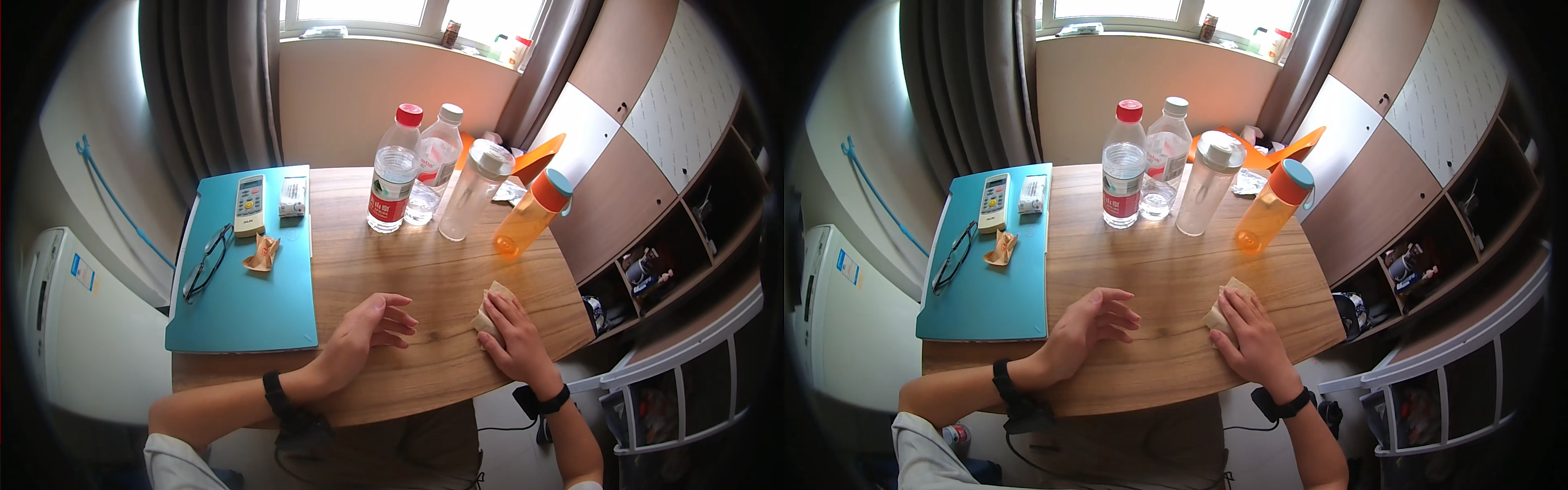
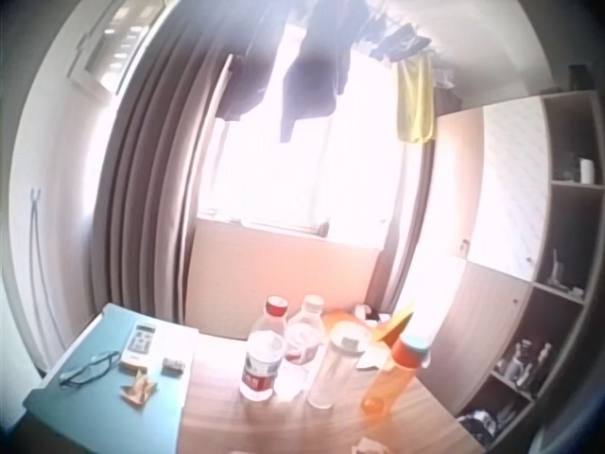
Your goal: The person wipes the surface of a wooden desk with a cloth, moving it around several water bottles and a tablet.
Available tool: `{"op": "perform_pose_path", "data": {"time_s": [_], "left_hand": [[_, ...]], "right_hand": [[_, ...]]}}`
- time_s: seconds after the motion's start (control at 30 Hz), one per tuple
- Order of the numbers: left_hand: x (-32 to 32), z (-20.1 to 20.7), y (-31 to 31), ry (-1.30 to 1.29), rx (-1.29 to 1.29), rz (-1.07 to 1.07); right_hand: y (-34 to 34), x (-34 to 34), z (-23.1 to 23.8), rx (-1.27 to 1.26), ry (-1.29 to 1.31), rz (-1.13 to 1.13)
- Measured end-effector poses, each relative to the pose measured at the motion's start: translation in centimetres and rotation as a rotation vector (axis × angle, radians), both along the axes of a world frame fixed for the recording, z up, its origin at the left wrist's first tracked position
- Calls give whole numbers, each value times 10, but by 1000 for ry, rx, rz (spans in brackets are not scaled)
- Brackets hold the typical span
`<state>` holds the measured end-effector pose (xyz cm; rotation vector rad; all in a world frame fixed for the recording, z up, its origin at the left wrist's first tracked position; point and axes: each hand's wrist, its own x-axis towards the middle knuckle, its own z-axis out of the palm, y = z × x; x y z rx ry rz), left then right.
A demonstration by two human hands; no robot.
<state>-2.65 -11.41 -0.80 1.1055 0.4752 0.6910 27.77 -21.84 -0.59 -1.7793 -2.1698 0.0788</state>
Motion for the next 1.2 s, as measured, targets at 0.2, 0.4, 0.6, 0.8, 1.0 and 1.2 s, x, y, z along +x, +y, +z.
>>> {"op": "perform_pose_path", "data": {"time_s": [0.2,0.4,0.6,0.8,1.0,1.2], "left_hand": [[0,1,-2,-7,-4,9],[-3,-7,1,2,-3,21],[3,-6,2,-23,23,14],[-1,-9,2,-36,20,6],[3,-10,1,-52,-5,16],[1,-10,0,-37,12,43]], "right_hand": [[-2,-2,0,32,28,-2],[2,-7,-2,11,43,-34],[-2,-5,0,16,71,-41],[0,-9,1,10,29,-23],[-9,-38,8,-46,-79,46],[-27,-109,12,-77,-140,360]]}}
